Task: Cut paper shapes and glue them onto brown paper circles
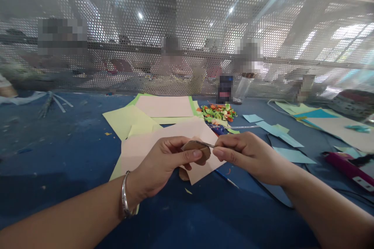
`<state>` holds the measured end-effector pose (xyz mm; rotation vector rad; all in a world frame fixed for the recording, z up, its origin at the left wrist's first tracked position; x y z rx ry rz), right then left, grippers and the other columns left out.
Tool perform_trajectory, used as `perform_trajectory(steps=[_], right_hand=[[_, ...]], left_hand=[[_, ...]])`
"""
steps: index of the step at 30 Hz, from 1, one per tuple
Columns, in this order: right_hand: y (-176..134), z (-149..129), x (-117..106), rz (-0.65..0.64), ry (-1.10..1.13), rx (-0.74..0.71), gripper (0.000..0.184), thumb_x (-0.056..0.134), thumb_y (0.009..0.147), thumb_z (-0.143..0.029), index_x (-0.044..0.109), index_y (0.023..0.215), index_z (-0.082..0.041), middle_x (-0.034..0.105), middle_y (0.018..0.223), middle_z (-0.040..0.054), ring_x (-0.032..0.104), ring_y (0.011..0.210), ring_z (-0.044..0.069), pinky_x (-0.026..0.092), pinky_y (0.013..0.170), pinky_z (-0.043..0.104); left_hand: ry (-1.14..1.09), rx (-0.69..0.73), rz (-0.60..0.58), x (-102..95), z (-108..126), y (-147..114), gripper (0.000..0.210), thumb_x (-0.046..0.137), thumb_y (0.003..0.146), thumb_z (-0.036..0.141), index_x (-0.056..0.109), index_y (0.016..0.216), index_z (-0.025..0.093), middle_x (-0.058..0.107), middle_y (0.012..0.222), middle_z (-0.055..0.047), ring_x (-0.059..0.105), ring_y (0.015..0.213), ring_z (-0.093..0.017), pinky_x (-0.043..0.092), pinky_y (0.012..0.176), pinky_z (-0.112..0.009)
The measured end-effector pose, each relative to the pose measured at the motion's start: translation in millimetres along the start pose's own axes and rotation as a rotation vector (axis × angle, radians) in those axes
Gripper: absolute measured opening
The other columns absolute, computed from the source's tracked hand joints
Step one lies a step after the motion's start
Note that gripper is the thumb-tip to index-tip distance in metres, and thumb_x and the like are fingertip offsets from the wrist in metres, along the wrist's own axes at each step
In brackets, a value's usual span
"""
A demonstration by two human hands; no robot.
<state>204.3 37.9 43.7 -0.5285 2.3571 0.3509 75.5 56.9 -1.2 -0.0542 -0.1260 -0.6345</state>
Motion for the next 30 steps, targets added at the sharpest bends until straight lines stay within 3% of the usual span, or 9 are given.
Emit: perform_trajectory(steps=[5, 16, 30], right_hand=[[0.6, 0.1, -0.3, 0.013, -0.018, -0.004, 0.042, 0.056, 0.095, -0.056, 0.063, 0.081, -0.017, 0.05, 0.07, -0.0019, 0.043, 0.064, 0.012, 0.033, 0.059, 0.025], [1.0, -3.1, -0.7, 0.029, -0.056, -0.032, 0.044, 0.054, 0.096, -0.057, 0.064, 0.08, -0.017, 0.048, 0.068, -0.0024, 0.042, 0.062, 0.011, 0.033, 0.057, 0.025], [1.1, -2.9, -0.8, 0.049, -0.084, -0.046, 0.042, 0.054, 0.097, -0.053, 0.062, 0.077, -0.017, 0.045, 0.064, -0.0038, 0.039, 0.059, 0.01, 0.031, 0.054, 0.024]], left_hand=[[-0.005, -0.012, 0.007, -2.0, -1.3, 0.9, 0.024, 0.077, 0.083, 0.037, 0.075, 0.099, 0.02, 0.068, 0.089, -0.005, 0.059, 0.078, -0.015, 0.05, 0.057, -0.024], [-0.006, 0.004, -0.013, 4.0, 6.8, 1.0, 0.014, 0.077, 0.082, 0.031, 0.077, 0.081, 0.016, 0.066, 0.079, -0.004, 0.056, 0.069, -0.012, 0.045, 0.054, -0.02], [-0.005, -0.02, -0.013, -1.3, -0.4, 4.0, 0.014, 0.078, 0.08, 0.03, 0.079, 0.087, 0.017, 0.064, 0.075, -0.003, 0.056, 0.065, -0.011, 0.047, 0.053, -0.02]])
Point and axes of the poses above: each hand's wrist, its own y-axis towards the middle knuckle, its own x-axis out of the palm, z = x × y, the point moved 10 cm from there along y, towards the middle knuckle
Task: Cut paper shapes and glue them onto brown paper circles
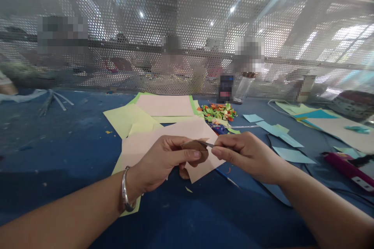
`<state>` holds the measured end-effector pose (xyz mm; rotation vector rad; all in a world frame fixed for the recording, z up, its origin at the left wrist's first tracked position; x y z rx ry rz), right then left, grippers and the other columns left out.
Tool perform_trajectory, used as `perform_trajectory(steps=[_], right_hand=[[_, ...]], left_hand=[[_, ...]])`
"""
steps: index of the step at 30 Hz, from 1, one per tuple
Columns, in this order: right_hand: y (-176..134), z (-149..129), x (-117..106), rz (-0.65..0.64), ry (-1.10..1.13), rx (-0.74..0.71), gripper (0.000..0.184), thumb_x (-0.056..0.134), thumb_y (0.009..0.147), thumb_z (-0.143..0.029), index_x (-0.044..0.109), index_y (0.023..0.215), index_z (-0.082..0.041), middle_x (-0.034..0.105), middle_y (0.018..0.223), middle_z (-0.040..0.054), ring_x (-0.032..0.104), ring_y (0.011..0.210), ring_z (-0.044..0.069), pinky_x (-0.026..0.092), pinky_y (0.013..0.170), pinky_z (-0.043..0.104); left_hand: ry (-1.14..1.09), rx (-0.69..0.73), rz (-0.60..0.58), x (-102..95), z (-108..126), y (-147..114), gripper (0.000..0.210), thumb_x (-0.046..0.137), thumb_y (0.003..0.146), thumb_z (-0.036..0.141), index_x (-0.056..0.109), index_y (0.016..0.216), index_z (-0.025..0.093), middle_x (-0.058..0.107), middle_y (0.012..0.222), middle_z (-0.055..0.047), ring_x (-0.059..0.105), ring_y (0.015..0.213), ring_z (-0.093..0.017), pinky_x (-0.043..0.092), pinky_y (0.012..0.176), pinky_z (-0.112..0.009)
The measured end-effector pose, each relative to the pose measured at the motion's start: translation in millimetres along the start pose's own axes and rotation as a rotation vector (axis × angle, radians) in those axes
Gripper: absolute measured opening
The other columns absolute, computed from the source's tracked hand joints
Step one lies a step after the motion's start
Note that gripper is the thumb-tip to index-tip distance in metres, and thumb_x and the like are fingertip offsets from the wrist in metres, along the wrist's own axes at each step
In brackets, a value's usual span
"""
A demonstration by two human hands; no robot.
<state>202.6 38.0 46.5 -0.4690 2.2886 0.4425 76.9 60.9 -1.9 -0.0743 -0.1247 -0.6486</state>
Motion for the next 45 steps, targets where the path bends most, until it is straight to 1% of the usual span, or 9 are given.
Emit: perform_trajectory(steps=[7, 11, 15, 24, 27, 32, 38, 42, 45], right_hand=[[1, 2, 4, -0.001, 0.019, -0.01, 0.04, 0.056, 0.096, -0.053, 0.061, 0.078, -0.017, 0.044, 0.064, -0.0038, 0.04, 0.058, 0.01, 0.031, 0.053, 0.023], [3, 7, 1, 0.051, 0.043, 0.018, 0.043, 0.052, 0.096, -0.057, 0.058, 0.078, -0.018, 0.041, 0.064, -0.0038, 0.039, 0.059, 0.011, 0.03, 0.053, 0.024], [9, 19, 0, 0.101, 0.092, 0.069, 0.045, 0.051, 0.095, -0.059, 0.056, 0.077, -0.018, 0.038, 0.064, -0.0041, 0.037, 0.06, 0.011, 0.028, 0.053, 0.024], [15, 13, 21, 0.057, 0.268, 0.042, 0.023, 0.067, 0.089, -0.037, 0.056, 0.082, -0.018, 0.042, 0.067, -0.0057, 0.037, 0.06, 0.01, 0.029, 0.055, 0.024], [16, 9, 21, 0.08, 0.253, 0.021, 0.019, 0.065, 0.088, -0.031, 0.055, 0.08, -0.018, 0.043, 0.067, -0.0056, 0.037, 0.06, 0.01, 0.03, 0.056, 0.024], [16, 16, 16, 0.163, 0.321, 0.001, 0.023, 0.063, 0.091, -0.037, 0.056, 0.081, -0.018, 0.044, 0.068, -0.0046, 0.038, 0.062, 0.01, 0.031, 0.056, 0.024], [16, 14, 9, 0.235, 0.334, -0.018, 0.026, 0.067, 0.089, -0.041, 0.059, 0.081, -0.018, 0.046, 0.069, -0.0038, 0.039, 0.063, 0.011, 0.033, 0.058, 0.024], [15, 15, 10, 0.207, 0.358, 0.002, 0.031, 0.064, 0.091, -0.048, 0.06, 0.083, -0.018, 0.046, 0.069, -0.0039, 0.038, 0.062, 0.011, 0.031, 0.056, 0.024], [14, 17, 13, 0.176, 0.358, 0.018, 0.035, 0.06, 0.094, -0.051, 0.061, 0.085, -0.017, 0.048, 0.071, -0.003, 0.04, 0.064, 0.011, 0.031, 0.057, 0.024]], left_hand=[[0.022, -0.012, -0.039, 2.9, -2, 1, 0.016, 0.078, 0.078, 0.031, 0.079, 0.086, 0.017, 0.062, 0.077, -0.004, 0.056, 0.069, -0.014, 0.049, 0.056, -0.023], [0.018, 0.013, 0.017, -5.4, 1, 3, 0.014, 0.077, 0.078, 0.026, 0.079, 0.09, 0.017, 0.064, 0.077, -0.003, 0.052, 0.067, -0.011, 0.043, 0.055, -0.019], [-0.004, 0.004, 0.005, -3.6, 0, 4, 0.008, 0.074, 0.081, 0.024, 0.073, 0.078, 0.016, 0.059, 0.071, 0.0, 0.05, 0.062, -0.009, 0.042, 0.057, -0.021], [0.191, -0.002, -0.08, 11.8, -2, -1, 0.015, 0.07, 0.084, 0.025, 0.067, 0.075, 0.013, 0.056, 0.071, 0.0, 0.049, 0.065, -0.01, 0.039, 0.062, -0.025], [0.183, -0.043, -0.042, 8.8, -7, -1, 0.017, 0.074, 0.081, 0.028, 0.068, 0.078, 0.013, 0.057, 0.072, -0.001, 0.051, 0.066, -0.011, 0.039, 0.062, -0.025], [0.075, -0.029, 0.074, 0.3, -7, -2, 0.03, 0.073, 0.085, 0.043, 0.064, 0.082, 0.014, 0.056, 0.072, 0.0, 0.051, 0.062, -0.011, 0.041, 0.059, -0.025], [0.019, 0.064, 0.089, -0.4, 6, -4, 0.027, 0.071, 0.087, 0.042, 0.064, 0.086, 0.016, 0.056, 0.074, 0.002, 0.054, 0.062, -0.01, 0.047, 0.058, -0.024], [0.083, 0.139, 0.112, -5.6, 16, -5, 0.022, 0.069, 0.09, 0.037, 0.069, 0.093, 0.016, 0.066, 0.086, -0.003, 0.062, 0.078, -0.013, 0.052, 0.066, -0.022], [0.113, 0.161, 0.108, -7.6, 18, -5, 0.02, 0.067, 0.092, 0.036, 0.07, 0.092, 0.016, 0.068, 0.083, -0.003, 0.061, 0.075, -0.011, 0.049, 0.063, -0.02]])
Point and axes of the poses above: each hand's wrist, its own y-axis towards the middle knuckle, its own x-axis out of the palm, z = x × y, the point moved 10 cm from there along y, towards the middle knuckle
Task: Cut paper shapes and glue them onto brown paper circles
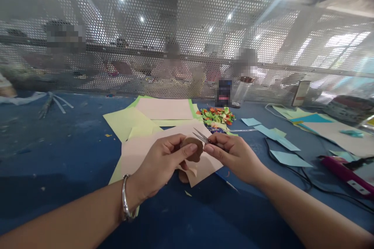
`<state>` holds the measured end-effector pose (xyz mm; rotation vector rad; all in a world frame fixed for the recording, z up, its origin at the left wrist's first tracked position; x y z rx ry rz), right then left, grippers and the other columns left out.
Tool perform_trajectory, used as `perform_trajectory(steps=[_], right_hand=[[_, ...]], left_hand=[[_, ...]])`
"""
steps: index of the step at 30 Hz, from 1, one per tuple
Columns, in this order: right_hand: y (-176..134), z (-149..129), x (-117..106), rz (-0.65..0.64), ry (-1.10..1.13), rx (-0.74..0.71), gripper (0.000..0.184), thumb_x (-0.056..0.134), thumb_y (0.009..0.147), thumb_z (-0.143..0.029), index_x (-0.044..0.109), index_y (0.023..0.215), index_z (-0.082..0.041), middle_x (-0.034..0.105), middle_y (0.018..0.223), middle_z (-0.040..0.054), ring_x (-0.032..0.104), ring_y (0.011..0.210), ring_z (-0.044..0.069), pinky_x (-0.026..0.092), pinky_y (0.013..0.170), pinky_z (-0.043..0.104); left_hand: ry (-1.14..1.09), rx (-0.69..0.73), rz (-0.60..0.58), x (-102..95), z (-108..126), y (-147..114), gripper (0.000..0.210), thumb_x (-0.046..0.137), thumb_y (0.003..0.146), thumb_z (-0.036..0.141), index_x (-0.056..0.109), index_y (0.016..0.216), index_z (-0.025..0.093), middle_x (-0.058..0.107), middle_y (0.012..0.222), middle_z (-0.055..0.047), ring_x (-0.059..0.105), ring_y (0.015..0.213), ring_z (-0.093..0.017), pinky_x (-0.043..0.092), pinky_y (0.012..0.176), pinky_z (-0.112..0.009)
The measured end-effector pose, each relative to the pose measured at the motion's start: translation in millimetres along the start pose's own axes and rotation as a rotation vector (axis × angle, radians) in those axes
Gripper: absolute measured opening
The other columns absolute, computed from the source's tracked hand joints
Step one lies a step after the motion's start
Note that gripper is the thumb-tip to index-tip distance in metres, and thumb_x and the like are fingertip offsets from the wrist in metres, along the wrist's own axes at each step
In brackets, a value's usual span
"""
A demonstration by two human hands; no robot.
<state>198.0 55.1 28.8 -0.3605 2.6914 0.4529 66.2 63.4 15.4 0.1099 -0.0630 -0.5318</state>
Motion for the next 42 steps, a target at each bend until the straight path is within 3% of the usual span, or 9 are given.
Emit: perform_trajectory(steps=[6, 16, 29, 42], right_hand=[[-3, 0, 4, -0.051, -0.067, 0.036, 0.04, 0.058, 0.094, -0.055, 0.061, 0.084, -0.016, 0.046, 0.07, -0.0029, 0.039, 0.063, 0.011, 0.029, 0.055, 0.025], [-6, -5, 4, -0.048, -0.078, -0.004, 0.041, 0.055, 0.096, -0.056, 0.061, 0.087, -0.017, 0.045, 0.071, -0.0029, 0.038, 0.063, 0.011, 0.029, 0.054, 0.024], [-10, -14, 1, 0.011, -0.137, -0.062, 0.042, 0.051, 0.098, -0.055, 0.055, 0.077, -0.018, 0.038, 0.064, -0.0054, 0.034, 0.056, 0.009, 0.028, 0.051, 0.024], [-10, -18, 0, 0.032, -0.179, -0.068, 0.044, 0.049, 0.098, -0.056, 0.053, 0.074, -0.019, 0.039, 0.065, -0.0037, 0.035, 0.06, 0.011, 0.029, 0.053, 0.025]], left_hand=[[0.012, 0.066, -0.019, -2.3, 7, 0, 0.017, 0.065, 0.094, 0.033, 0.071, 0.093, 0.018, 0.065, 0.078, 0.0, 0.057, 0.073, -0.009, 0.044, 0.062, -0.019], [-0.108, 0.031, -0.016, -2.7, 0, 0, 0.017, 0.066, 0.094, 0.035, 0.071, 0.1, 0.02, 0.07, 0.098, -0.003, 0.063, 0.092, -0.014, 0.047, 0.072, -0.022], [-0.163, 0.089, 0.002, 4.6, 7, -2, 0.011, 0.07, 0.092, 0.032, 0.073, 0.093, 0.022, 0.068, 0.086, 0.001, 0.056, 0.079, -0.01, 0.044, 0.074, -0.021], [-0.175, 0.046, 0.018, 4.4, 2, -3, 0.016, 0.071, 0.089, 0.035, 0.073, 0.09, 0.02, 0.067, 0.086, -0.002, 0.056, 0.076, -0.012, 0.046, 0.072, -0.024]])
Point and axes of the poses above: each hand's wrist, its own y-axis towards the middle knuckle, its own x-axis out of the palm, z = x × y, the point moved 10 cm from there along y, towards the middle knuckle
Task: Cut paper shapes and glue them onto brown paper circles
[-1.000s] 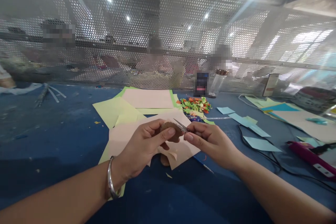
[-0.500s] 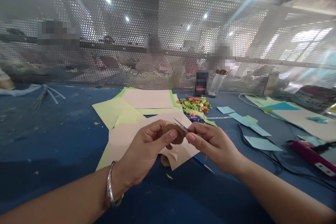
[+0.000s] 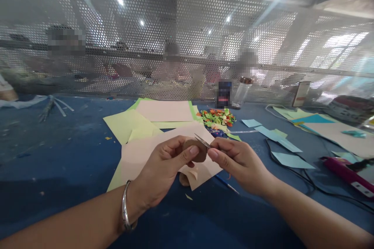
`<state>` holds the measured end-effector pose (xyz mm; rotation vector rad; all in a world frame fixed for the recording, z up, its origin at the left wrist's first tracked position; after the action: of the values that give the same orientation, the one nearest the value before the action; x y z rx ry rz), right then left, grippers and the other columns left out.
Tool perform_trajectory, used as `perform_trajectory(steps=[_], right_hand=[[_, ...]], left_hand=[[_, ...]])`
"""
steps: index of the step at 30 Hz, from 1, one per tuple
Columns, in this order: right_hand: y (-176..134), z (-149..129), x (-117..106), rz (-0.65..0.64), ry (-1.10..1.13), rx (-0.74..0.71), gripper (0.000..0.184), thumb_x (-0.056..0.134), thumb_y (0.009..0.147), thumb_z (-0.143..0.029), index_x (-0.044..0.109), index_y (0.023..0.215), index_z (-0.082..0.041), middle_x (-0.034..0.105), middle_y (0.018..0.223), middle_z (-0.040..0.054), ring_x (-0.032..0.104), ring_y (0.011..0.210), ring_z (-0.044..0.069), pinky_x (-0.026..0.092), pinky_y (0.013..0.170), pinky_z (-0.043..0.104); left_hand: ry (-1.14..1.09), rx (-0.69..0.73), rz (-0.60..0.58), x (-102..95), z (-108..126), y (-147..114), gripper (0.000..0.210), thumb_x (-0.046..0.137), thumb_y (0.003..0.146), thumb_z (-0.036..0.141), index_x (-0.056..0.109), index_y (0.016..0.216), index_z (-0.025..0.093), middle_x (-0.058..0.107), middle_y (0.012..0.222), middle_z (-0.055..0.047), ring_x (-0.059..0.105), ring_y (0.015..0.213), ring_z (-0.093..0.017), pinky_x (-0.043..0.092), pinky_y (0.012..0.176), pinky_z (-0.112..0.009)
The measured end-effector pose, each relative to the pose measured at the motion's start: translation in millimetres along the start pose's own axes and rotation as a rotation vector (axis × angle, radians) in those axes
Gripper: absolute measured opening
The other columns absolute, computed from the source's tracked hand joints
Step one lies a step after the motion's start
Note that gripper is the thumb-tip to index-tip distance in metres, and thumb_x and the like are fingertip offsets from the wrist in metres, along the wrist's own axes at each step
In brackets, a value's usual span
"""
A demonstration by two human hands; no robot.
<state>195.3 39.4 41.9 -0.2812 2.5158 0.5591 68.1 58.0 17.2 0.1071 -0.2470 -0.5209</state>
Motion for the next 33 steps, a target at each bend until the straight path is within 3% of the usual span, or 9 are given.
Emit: perform_trajectory(steps=[13, 17, 25, 33], right_hand=[[0, 1, -10, 0.066, 0.012, 0.017, 0.043, 0.048, 0.098, -0.056, 0.056, 0.077, -0.019, 0.037, 0.059, -0.0045, 0.036, 0.054, 0.011, 0.029, 0.049, 0.025], [1, 2, -7, 0.016, -0.081, 0.024, 0.044, 0.049, 0.097, -0.057, 0.055, 0.076, -0.019, 0.041, 0.066, -0.0027, 0.038, 0.061, 0.012, 0.031, 0.054, 0.026], [1, 5, 1, -0.069, -0.148, 0.036, 0.045, 0.047, 0.098, -0.057, 0.061, 0.081, -0.018, 0.045, 0.066, -0.0021, 0.041, 0.061, 0.013, 0.029, 0.054, 0.027], [0, 7, 4, -0.103, -0.162, 0.032, 0.046, 0.047, 0.098, -0.058, 0.06, 0.08, -0.018, 0.044, 0.066, -0.0029, 0.039, 0.059, 0.012, 0.029, 0.054, 0.026]], left_hand=[[0.018, -0.019, -0.03, 2.3, -1, 1, 0.015, 0.068, 0.091, 0.034, 0.072, 0.093, 0.02, 0.061, 0.081, 0.0, 0.049, 0.071, -0.011, 0.038, 0.062, -0.021], [0.024, -0.019, -0.016, -1.4, 3, 2, 0.012, 0.071, 0.088, 0.03, 0.072, 0.087, 0.019, 0.058, 0.073, 0.001, 0.049, 0.067, -0.011, 0.041, 0.063, -0.023], [0.175, -0.018, -0.063, -0.2, 4, 2, 0.019, 0.069, 0.089, 0.036, 0.073, 0.087, 0.018, 0.066, 0.08, -0.003, 0.057, 0.071, -0.013, 0.047, 0.067, -0.025], [0.207, -0.073, -0.105, 2.4, -4, 1, 0.024, 0.068, 0.09, 0.039, 0.069, 0.081, 0.016, 0.064, 0.076, -0.002, 0.053, 0.059, -0.01, 0.045, 0.055, -0.021]])
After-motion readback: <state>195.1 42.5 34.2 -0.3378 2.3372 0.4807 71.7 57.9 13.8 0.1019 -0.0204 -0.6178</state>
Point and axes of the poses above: each hand's wrist, its own y-axis towards the middle knuckle, its own x-axis out of the palm, z = x × y, the point moved 10 cm from there along y, towards the middle knuckle
